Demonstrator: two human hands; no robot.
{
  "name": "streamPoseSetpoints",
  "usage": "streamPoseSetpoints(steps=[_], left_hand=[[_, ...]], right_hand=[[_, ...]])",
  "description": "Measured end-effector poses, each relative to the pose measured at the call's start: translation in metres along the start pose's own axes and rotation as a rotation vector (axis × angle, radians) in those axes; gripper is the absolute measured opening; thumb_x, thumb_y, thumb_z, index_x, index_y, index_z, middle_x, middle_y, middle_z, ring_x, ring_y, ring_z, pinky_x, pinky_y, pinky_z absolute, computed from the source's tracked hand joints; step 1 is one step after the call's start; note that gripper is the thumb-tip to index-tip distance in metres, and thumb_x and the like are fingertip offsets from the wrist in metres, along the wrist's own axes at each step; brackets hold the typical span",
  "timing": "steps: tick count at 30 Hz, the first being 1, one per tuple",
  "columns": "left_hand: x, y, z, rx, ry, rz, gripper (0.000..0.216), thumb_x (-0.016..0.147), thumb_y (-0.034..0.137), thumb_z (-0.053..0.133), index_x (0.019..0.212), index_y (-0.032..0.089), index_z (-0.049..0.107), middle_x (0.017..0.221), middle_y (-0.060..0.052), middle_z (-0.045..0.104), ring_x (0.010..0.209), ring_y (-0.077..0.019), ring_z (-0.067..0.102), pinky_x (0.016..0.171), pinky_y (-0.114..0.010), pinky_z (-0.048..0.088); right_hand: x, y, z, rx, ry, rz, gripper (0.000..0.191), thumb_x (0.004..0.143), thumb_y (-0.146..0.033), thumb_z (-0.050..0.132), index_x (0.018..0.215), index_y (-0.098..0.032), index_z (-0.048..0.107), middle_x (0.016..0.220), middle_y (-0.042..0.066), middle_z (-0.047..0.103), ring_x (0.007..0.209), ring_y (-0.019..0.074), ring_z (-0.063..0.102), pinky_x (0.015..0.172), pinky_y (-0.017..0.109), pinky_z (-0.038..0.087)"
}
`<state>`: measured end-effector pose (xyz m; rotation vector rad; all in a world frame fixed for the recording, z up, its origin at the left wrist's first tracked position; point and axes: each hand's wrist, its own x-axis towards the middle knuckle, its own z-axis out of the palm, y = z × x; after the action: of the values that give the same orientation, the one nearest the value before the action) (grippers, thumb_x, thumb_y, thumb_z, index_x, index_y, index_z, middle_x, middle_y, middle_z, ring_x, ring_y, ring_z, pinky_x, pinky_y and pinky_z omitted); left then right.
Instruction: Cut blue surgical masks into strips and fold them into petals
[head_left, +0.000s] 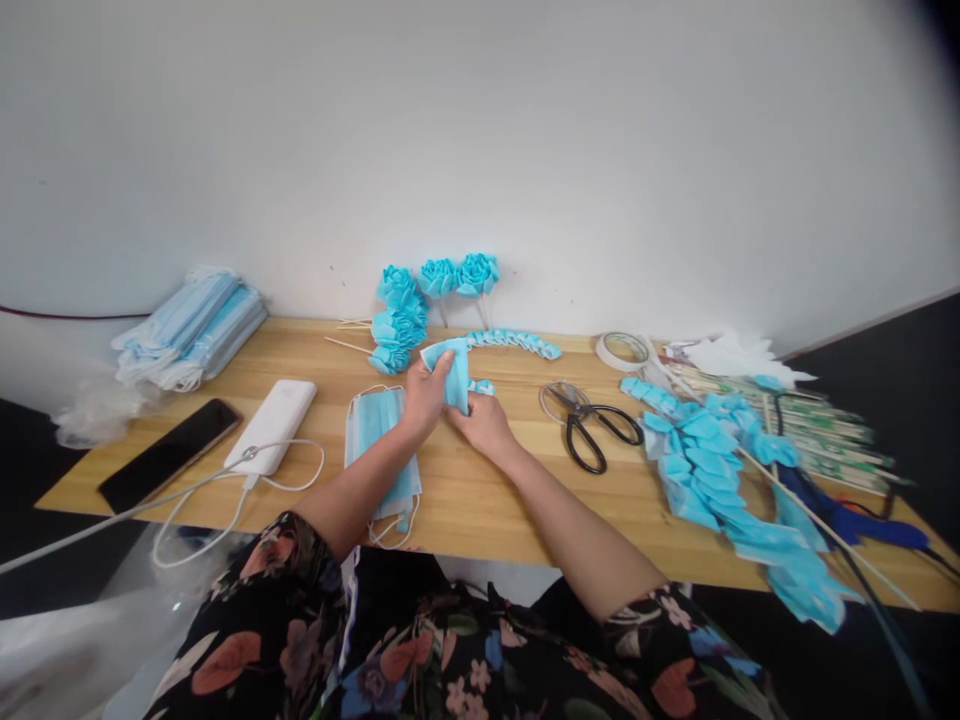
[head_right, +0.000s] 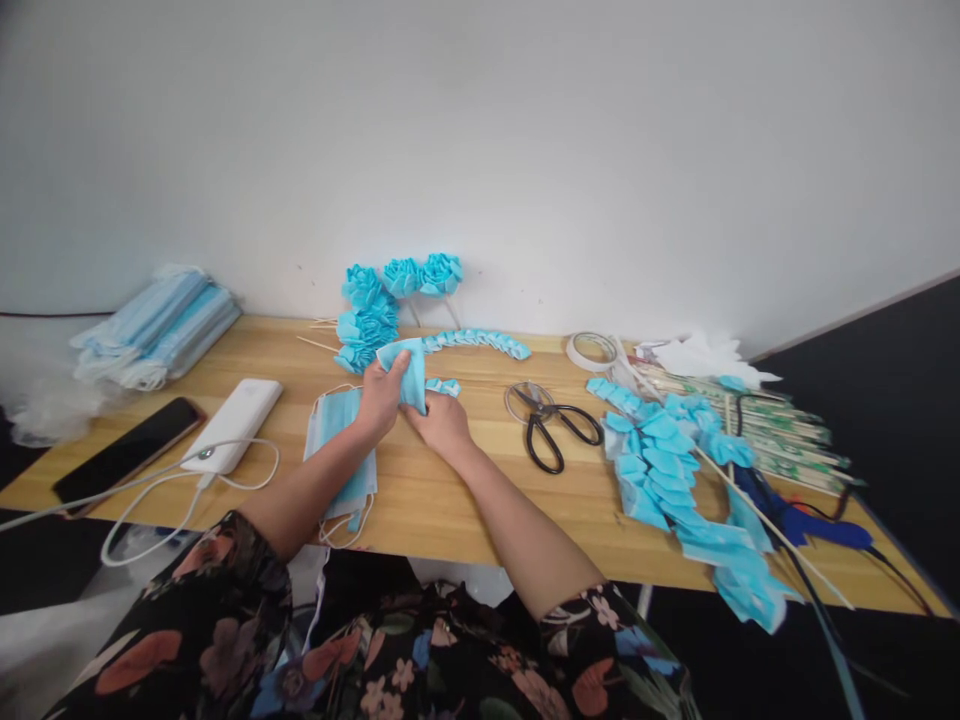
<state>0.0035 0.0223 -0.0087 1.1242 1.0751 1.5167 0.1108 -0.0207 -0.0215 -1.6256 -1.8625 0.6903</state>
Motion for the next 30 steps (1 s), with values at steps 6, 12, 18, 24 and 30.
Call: streamPoseSetpoints(steps=[6,12,18,24,30], left_hand=[[0.007,-0.004,-0.004,0.064,0.068,0.022,0.033,0.075,0.048,0.067,0.079,0.016,0.063,0.072,0.0,0.061,0.066,-0.0136,0.054,0.066,-0.025,0.047],[0.007,-0.002,-0.004,0.048,0.042,0.016,0.037,0.074,0.053,0.068,0.078,0.017,0.062,0.073,-0.001,0.061,0.067,-0.0147,0.054,0.068,-0.027,0.048],[0.001,0.002,0.0,0.042,0.008,-0.02,0.033,0.072,0.05,0.068,0.074,0.017,0.06,0.069,0.0,0.058,0.064,-0.014,0.052,0.065,-0.027,0.046],[0.0,0.003,0.0,0.044,0.0,-0.038,0.037,0.068,0.052,0.07,0.073,0.016,0.06,0.066,0.001,0.056,0.062,-0.0139,0.051,0.061,-0.027,0.044],[0.002,0.001,-0.001,0.032,-0.018,-0.035,0.038,0.068,0.052,0.07,0.074,0.016,0.061,0.066,0.001,0.057,0.062,-0.0136,0.051,0.061,-0.027,0.044]], right_hand=[[-0.01,-0.01,-0.023,-0.255,-0.172,-0.167,0.022,0.089,-0.036,0.058,0.085,-0.019,0.071,0.086,0.007,0.073,0.075,0.0199,0.064,0.06,0.026,0.033],[-0.051,0.002,-0.098,-0.323,-0.068,-0.214,0.022,0.092,-0.032,0.055,0.106,-0.024,0.07,0.1,0.004,0.075,0.087,0.0191,0.067,0.072,0.027,0.042],[-0.092,0.067,-0.143,-0.607,0.243,0.12,0.033,0.092,-0.03,0.054,0.12,-0.016,0.065,0.107,0.013,0.073,0.098,0.0282,0.066,0.08,0.035,0.047],[-0.103,0.092,-0.121,-0.656,0.174,0.116,0.049,0.087,-0.028,0.059,0.133,-0.01,0.054,0.128,0.019,0.063,0.116,0.0325,0.059,0.097,0.042,0.044],[-0.101,0.083,-0.101,-0.605,0.195,0.027,0.045,0.084,-0.024,0.059,0.128,-0.013,0.057,0.119,0.017,0.066,0.112,0.0312,0.059,0.097,0.044,0.045]])
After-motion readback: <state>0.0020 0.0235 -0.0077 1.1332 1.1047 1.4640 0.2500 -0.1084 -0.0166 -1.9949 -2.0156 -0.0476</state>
